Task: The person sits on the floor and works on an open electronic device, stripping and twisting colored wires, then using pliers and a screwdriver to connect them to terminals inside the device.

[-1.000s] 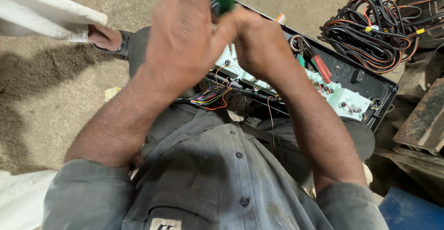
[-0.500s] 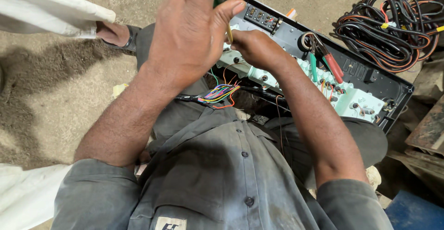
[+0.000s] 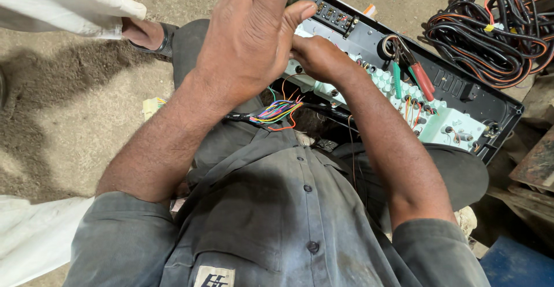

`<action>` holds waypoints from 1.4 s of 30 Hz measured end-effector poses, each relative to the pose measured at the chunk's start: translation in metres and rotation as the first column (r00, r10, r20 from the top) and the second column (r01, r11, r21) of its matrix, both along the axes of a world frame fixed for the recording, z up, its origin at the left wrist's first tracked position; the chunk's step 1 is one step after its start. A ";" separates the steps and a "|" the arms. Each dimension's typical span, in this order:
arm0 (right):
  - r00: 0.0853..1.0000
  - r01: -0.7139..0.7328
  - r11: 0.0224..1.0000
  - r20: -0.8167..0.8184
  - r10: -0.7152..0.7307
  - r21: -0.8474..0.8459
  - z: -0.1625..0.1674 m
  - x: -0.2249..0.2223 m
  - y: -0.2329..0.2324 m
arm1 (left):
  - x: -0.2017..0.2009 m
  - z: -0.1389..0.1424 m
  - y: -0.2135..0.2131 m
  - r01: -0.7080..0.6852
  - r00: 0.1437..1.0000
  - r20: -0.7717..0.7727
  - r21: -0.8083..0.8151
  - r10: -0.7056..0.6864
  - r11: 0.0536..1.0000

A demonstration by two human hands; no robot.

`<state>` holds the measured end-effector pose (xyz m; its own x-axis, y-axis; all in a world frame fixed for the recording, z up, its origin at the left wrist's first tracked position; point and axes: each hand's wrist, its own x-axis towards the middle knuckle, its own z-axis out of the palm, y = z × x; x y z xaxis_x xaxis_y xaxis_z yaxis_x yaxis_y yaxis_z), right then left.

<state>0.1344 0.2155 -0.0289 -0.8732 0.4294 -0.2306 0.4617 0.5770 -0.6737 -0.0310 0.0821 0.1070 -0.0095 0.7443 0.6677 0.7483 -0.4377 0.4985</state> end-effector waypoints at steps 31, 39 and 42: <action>0.996 -0.060 0.997 -0.066 0.064 0.054 -0.016 0.005 0.003 | -0.009 0.033 -0.013 0.167 0.986 0.014 -0.163 -0.167 0.972; 0.998 -0.052 0.997 -0.036 0.054 0.064 -0.008 0.002 0.003 | -0.016 0.031 -0.012 0.203 0.979 0.006 -0.157 -0.205 0.966; 0.996 -0.052 0.997 -0.076 0.056 0.054 -0.008 0.002 0.003 | -0.023 0.031 -0.012 0.204 0.978 -0.009 -0.180 -0.209 0.962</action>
<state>0.1366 0.2189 -0.0369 -0.9099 0.3904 -0.1404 0.3764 0.6347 -0.6749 -0.0536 0.0699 0.1379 0.1733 0.8345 0.5231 0.6657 -0.4907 0.5621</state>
